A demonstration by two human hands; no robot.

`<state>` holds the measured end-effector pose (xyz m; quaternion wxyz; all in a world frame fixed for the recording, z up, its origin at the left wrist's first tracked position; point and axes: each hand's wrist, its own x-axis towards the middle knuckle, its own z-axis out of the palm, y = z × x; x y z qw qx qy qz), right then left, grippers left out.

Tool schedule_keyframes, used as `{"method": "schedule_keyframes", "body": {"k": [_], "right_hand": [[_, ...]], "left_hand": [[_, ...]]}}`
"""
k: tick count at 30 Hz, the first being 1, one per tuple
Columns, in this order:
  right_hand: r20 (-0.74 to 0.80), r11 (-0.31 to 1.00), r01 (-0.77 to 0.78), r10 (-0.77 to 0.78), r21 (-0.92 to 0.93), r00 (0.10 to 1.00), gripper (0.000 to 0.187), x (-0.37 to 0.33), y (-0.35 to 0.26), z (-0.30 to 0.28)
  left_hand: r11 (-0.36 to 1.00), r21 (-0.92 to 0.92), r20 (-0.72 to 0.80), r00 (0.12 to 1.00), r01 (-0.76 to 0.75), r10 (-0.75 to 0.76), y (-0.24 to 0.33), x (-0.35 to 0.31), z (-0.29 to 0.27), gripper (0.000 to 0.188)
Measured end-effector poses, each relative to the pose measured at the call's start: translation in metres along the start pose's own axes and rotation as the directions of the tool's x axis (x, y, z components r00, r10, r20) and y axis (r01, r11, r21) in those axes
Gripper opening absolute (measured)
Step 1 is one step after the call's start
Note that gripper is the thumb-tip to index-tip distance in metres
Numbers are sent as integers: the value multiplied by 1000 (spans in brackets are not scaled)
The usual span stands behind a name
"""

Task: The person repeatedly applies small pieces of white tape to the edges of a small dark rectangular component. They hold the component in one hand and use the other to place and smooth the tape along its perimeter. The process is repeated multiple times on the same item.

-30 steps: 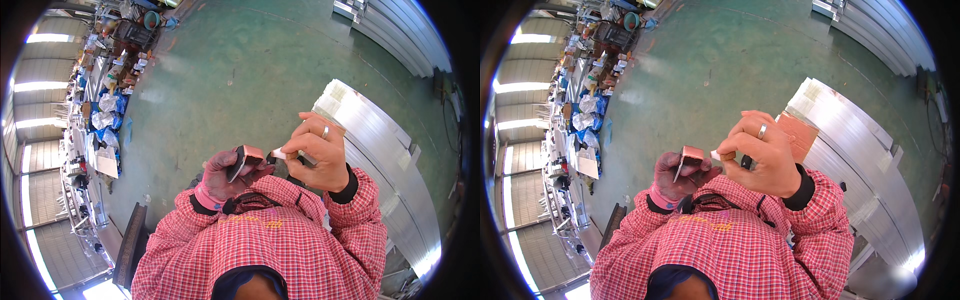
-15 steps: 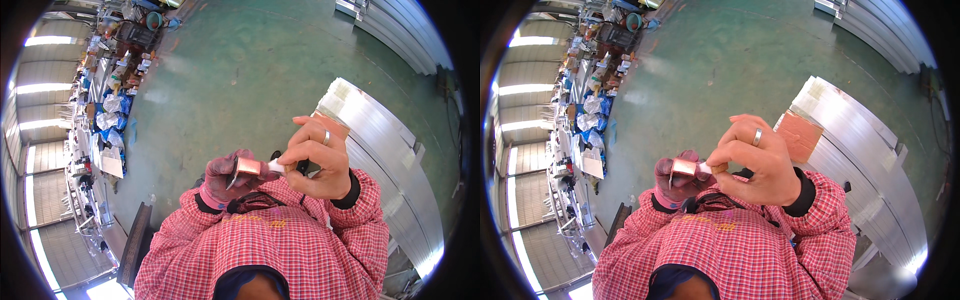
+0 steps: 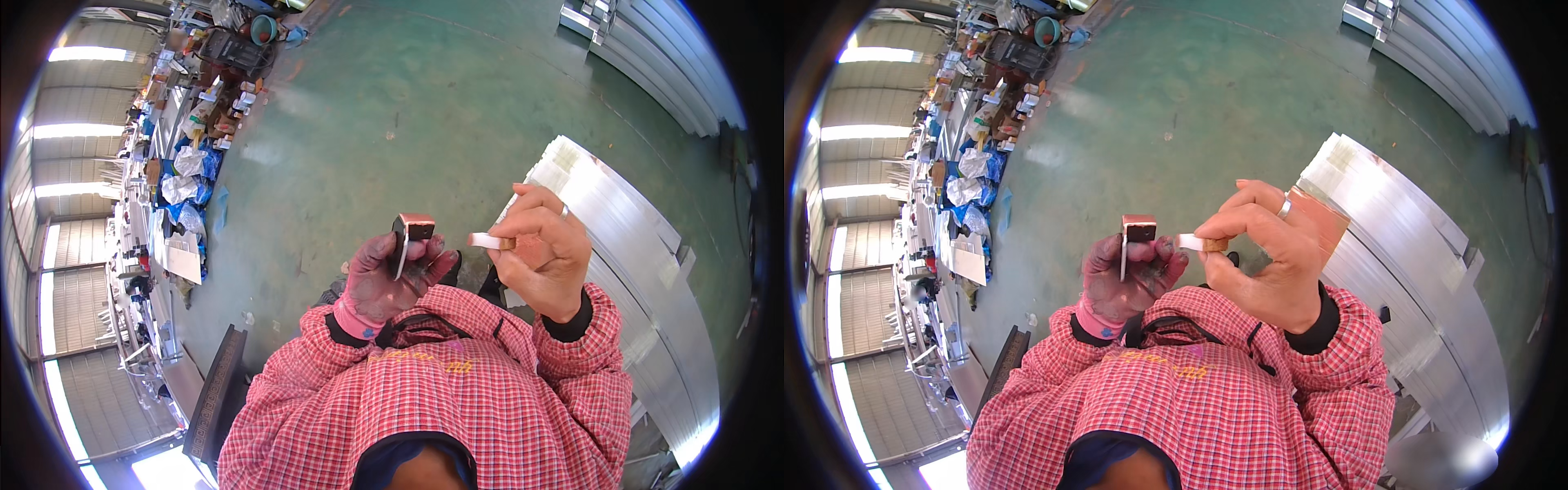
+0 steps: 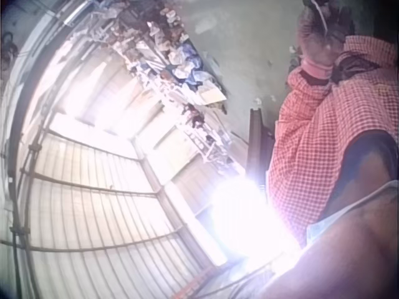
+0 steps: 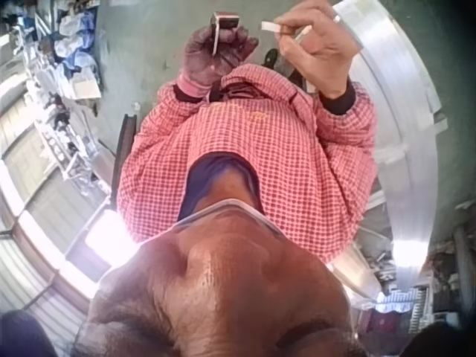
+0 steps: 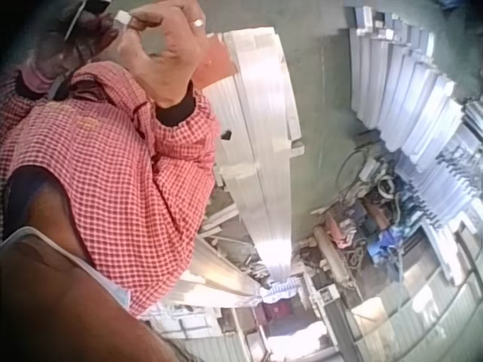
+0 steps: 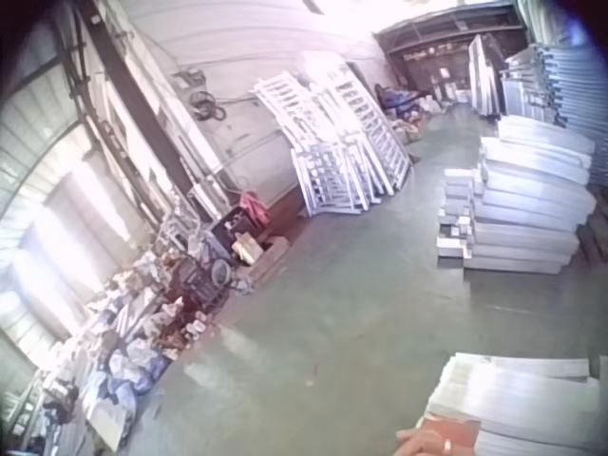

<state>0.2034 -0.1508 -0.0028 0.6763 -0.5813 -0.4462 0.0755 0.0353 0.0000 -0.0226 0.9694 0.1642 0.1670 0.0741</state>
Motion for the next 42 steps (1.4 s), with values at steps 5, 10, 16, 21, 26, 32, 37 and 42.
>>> {"method": "schedule_keyframes", "body": {"k": [5, 10, 16, 21, 26, 32, 37, 42], "right_hand": [[-27, 999, -28, 27, -28, 999, 22, -4, 1, 13], [-20, 991, 68, -71, -117, 997, 22, 0, 2, 17], [50, 980, 136, -130, -142, 990, 22, 3, 6, 24], [119, 971, 160, -141, -177, 983, 23, 3, 4, 27], [73, 963, 157, -144, -218, 987, 22, 7, 0, 23], [130, 957, 205, -180, -208, 975, 22, 5, -6, 26], [103, 955, 177, -156, -240, 982, 22, 6, -5, 22], [123, 956, 194, -170, -221, 978, 22, 4, -9, 26]], "left_hand": [[996, -87, -111, 993, 32, -42, -3, 1, 6, 28], [992, -97, -160, 982, 85, -99, -3, 1, 1, 24], [997, -9, -255, 964, 80, -79, -4, -3, 3, 30], [994, 76, -217, 974, 80, -62, -4, -3, 10, 36], [992, 91, -185, 980, 89, -71, -3, -7, 0, 40], [990, 82, -119, 988, 112, -102, -2, -4, 7, 37], [988, 102, -154, 983, 116, -100, -2, -9, -1, 41], [988, 91, -138, 984, 124, -111, -1, -7, 5, 41]]}}
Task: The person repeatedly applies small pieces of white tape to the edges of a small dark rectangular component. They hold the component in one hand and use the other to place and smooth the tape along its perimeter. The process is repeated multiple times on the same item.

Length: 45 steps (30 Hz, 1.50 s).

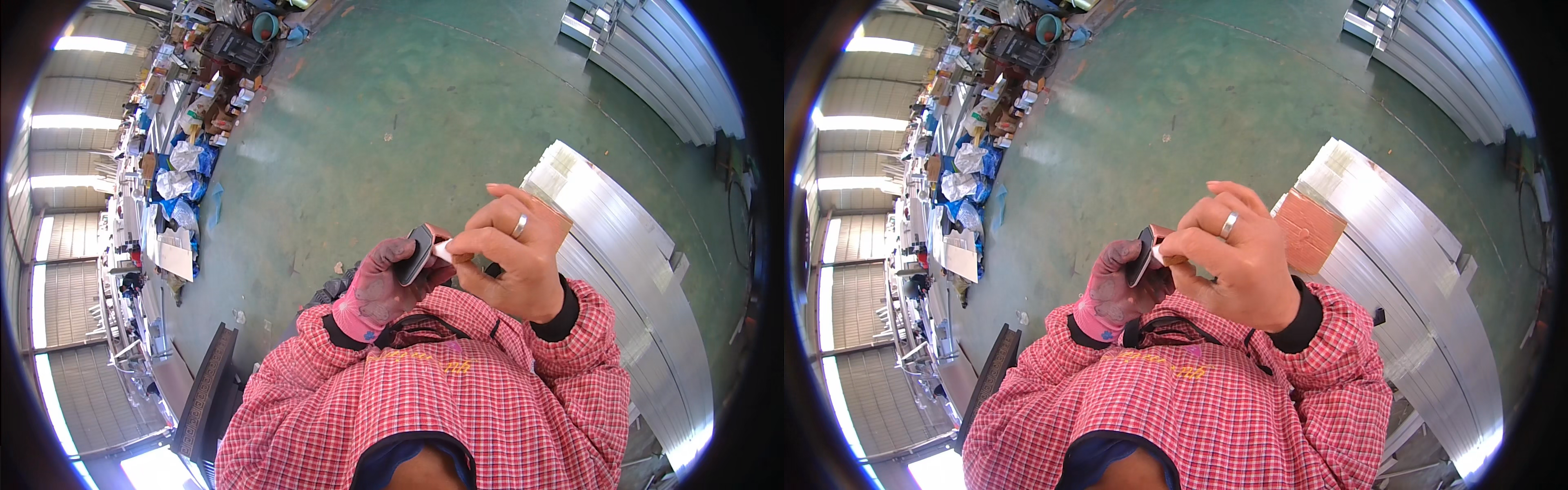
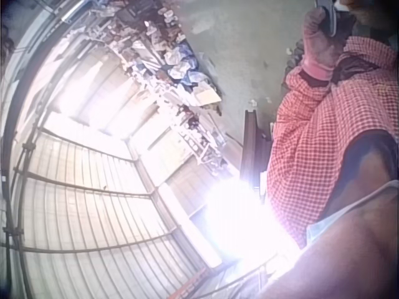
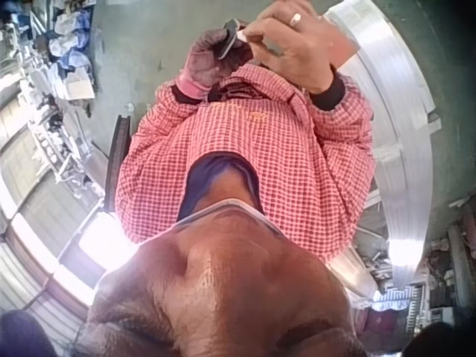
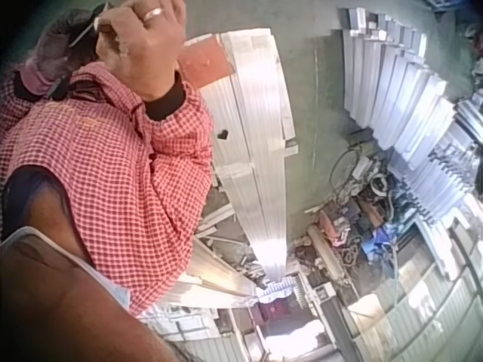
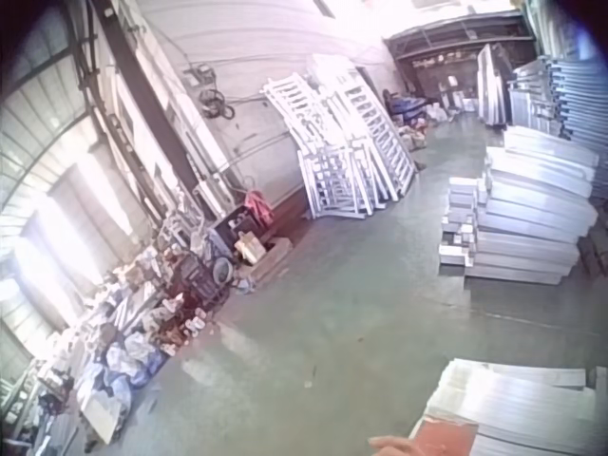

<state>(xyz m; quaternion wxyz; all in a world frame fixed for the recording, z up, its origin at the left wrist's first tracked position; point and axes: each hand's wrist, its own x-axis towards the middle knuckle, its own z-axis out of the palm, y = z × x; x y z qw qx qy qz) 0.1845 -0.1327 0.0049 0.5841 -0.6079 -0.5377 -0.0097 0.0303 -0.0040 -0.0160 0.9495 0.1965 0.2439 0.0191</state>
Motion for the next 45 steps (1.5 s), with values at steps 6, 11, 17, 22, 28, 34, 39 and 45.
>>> {"method": "schedule_keyframes", "body": {"k": [6, 11, 17, 22, 28, 34, 39, 45], "right_hand": [[-14, 1000, 1, -2, -12, 1000, 23, 1, -1, -1], [-5, 1000, 27, -27, -10, 1000, 23, 1, -3, 3], [-12, 1000, -7, 7, -22, 1000, 23, 2, -3, -2], [-7, 1000, 18, -18, -4, 1000, 24, 1, -3, 2], [-80, 998, -62, 65, 29, 995, 22, -2, -4, -7], [-79, 939, -234, 261, 251, 962, 17, -16, 0, 4], [-68, 899, -308, 344, 312, 937, 14, -21, -2, 10], [-24, 907, -318, 337, 276, 941, 14, -18, -4, 11]], "left_hand": [[999, -41, 61, 998, -5, 8, -3, -3, -14, 43], [999, -29, 21, 1000, -12, 13, -2, -5, -7, 41], [999, -29, 32, 999, -17, 18, -3, -6, -11, 41], [1000, -23, 23, 1000, -19, 20, -2, -5, 0, 38], [993, -83, 11, 997, -80, 81, -4, -9, -14, 35], [995, -17, 70, 992, -101, 102, -1, -3, -3, 36], [986, 90, 65, 988, -144, 138, -2, 0, 0, 53], [981, 142, 42, 991, -135, 130, -1, -3, -1, 54]]}}
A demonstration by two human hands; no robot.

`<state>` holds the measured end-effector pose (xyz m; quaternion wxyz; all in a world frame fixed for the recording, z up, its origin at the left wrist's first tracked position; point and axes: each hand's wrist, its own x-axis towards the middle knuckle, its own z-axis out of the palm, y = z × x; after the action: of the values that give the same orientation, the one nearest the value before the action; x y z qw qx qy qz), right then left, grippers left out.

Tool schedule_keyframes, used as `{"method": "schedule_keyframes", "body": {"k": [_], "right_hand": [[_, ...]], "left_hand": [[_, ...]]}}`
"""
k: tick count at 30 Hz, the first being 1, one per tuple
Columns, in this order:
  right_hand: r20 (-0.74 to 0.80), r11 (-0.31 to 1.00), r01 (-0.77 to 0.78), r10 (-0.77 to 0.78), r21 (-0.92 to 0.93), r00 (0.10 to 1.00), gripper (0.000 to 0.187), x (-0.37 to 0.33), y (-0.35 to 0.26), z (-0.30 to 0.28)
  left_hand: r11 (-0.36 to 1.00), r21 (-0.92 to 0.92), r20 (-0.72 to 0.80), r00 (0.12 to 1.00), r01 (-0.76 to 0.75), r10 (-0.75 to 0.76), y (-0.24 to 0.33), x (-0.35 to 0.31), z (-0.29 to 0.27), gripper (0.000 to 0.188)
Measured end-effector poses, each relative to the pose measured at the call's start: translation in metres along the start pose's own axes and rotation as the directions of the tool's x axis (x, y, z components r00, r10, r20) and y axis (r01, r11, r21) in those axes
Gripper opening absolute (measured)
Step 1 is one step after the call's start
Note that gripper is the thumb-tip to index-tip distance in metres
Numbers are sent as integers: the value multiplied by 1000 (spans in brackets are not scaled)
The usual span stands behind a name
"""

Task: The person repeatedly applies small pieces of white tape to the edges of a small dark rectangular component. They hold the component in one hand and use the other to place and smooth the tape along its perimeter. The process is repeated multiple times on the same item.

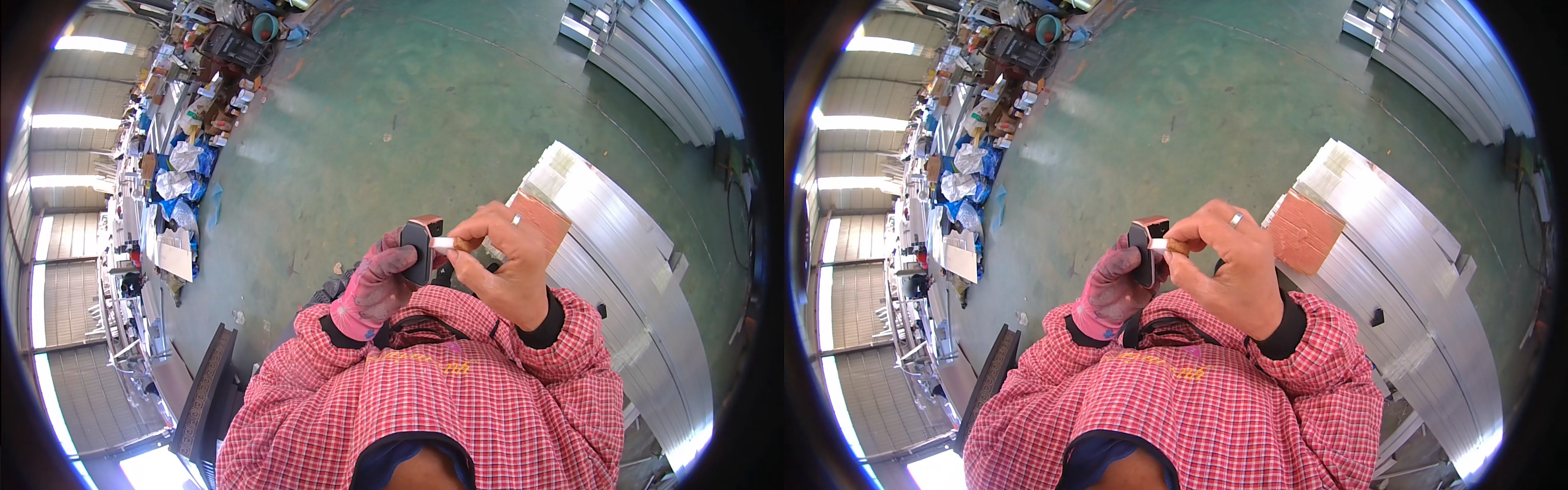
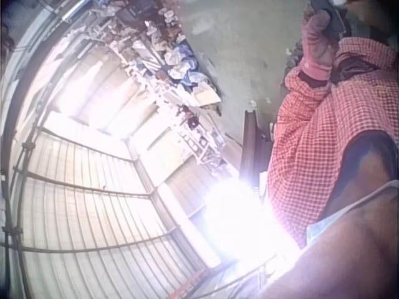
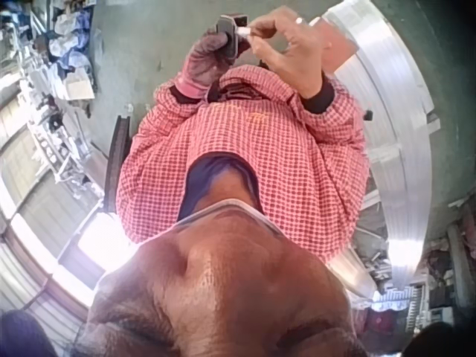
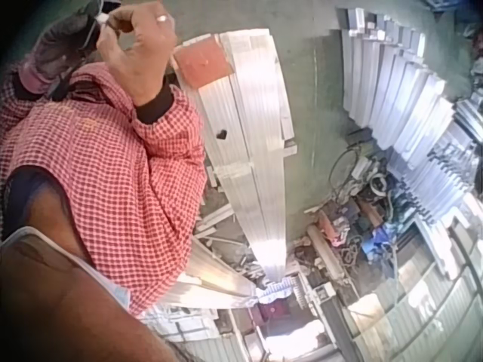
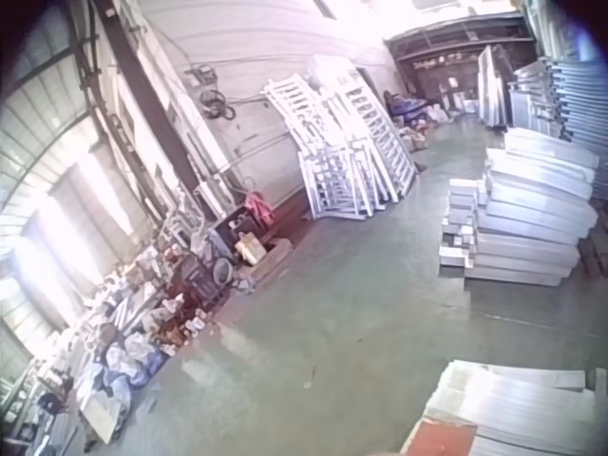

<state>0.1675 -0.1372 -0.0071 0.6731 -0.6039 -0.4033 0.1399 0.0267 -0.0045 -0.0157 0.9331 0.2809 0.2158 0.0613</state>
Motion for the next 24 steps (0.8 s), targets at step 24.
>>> {"method": "schedule_keyframes", "body": {"k": [24], "right_hand": [[-1, 990, 69, -69, -126, 998, 15, 4, 2, 4]], "left_hand": [[948, 312, -197, 971, -66, 132, 5, -6, 0, 40]]}}
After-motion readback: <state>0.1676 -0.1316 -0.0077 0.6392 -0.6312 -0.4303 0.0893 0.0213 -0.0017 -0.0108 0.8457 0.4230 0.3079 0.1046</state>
